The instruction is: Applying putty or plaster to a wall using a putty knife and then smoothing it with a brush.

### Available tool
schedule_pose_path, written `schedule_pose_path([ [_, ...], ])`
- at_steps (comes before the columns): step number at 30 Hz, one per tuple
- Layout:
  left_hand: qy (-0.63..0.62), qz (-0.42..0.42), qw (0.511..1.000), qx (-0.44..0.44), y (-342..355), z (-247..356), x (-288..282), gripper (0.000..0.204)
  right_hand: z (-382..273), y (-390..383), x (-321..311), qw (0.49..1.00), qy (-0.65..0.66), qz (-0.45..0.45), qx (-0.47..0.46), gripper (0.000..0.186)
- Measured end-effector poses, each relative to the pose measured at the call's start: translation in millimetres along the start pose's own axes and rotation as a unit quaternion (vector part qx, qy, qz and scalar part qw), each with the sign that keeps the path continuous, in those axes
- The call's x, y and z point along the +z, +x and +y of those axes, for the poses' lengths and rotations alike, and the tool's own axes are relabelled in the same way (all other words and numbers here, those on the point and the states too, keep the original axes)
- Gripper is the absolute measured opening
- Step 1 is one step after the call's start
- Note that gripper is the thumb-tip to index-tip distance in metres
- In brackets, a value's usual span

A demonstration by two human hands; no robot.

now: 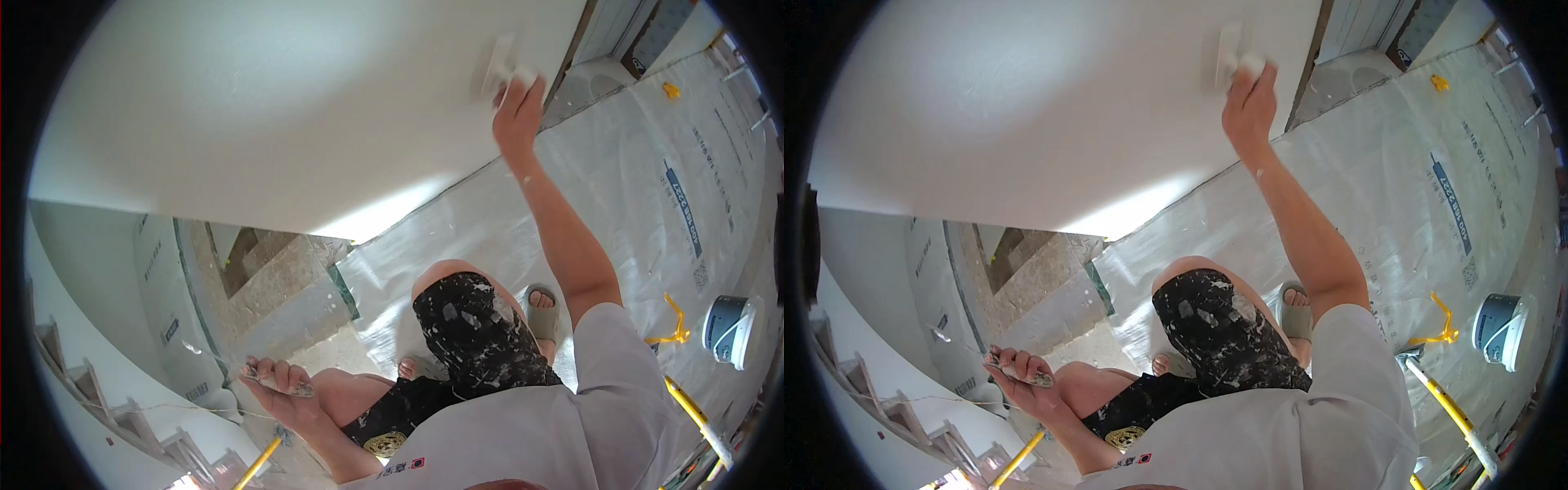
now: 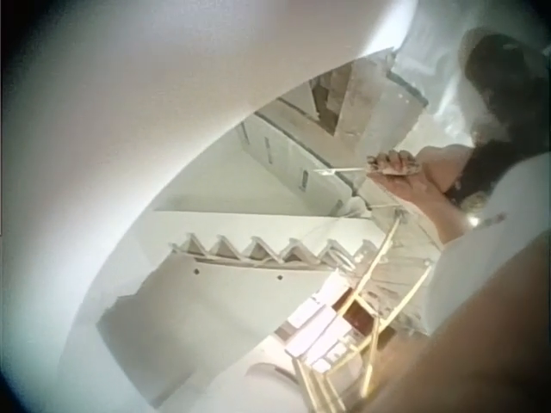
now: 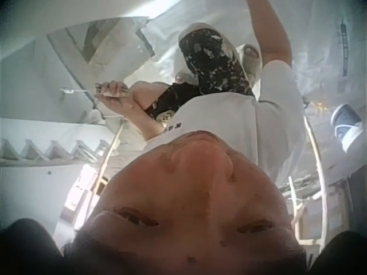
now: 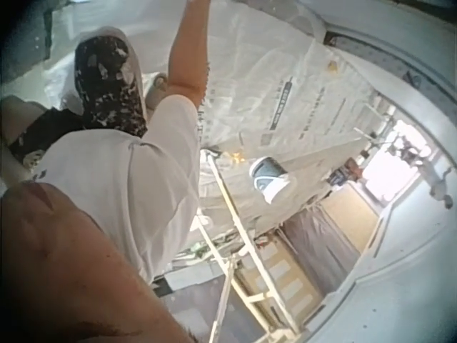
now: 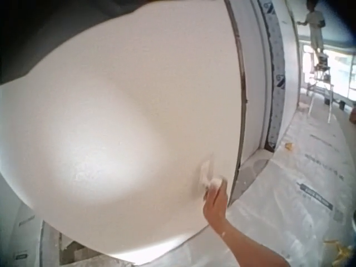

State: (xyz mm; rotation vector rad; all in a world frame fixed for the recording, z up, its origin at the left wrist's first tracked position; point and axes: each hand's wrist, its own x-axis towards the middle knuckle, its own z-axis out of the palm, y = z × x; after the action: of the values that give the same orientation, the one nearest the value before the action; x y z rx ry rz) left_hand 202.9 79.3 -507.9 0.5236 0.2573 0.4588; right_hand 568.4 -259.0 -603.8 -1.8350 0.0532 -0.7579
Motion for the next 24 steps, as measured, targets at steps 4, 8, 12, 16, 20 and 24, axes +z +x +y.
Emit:
schedule_pose_path([
  [4, 0.057, -0.002, 0.998, 0.012, 12.2, -7.9, 12.3, 0.032, -42.6, -11.6, 34.5, 0.994, 0.091, 0.035, -0.055, 0.032],
  [8, 0.006, 0.037, 0.999, -0.021, 24.4, -16.5, 3.9, 0.031, -4.7, -89.7, 35.8, 0.994, 0.033, -0.100, -0.036, 0.033],
  [12, 0.013, 0.021, 1.000, -0.017, 19.4, -11.6, 1.7, 0.031, 82.7, -22.4, -0.9, 0.995, 0.008, 0.094, -0.026, 0.030],
  [16, 0.059, 0.015, 0.998, 0.015, 20.3, -16.0, 7.6, 0.030, -0.7, 27.4, -16.6, 0.991, 0.067, 0.069, 0.097, 0.028],
  [20, 0.077, 0.014, 0.997, -0.009, 32.0, -14.4, -7.6, 0.030, -13.3, -76.4, 25.4, 0.988, 0.096, -0.048, -0.115, 0.041],
  [24, 0.059, 0.021, 0.998, -0.027, 32.8, -12.5, -11.5, 0.029, 108.8, -70.0, 6.3, 0.991, -0.038, -0.082, 0.099, 0.040],
])
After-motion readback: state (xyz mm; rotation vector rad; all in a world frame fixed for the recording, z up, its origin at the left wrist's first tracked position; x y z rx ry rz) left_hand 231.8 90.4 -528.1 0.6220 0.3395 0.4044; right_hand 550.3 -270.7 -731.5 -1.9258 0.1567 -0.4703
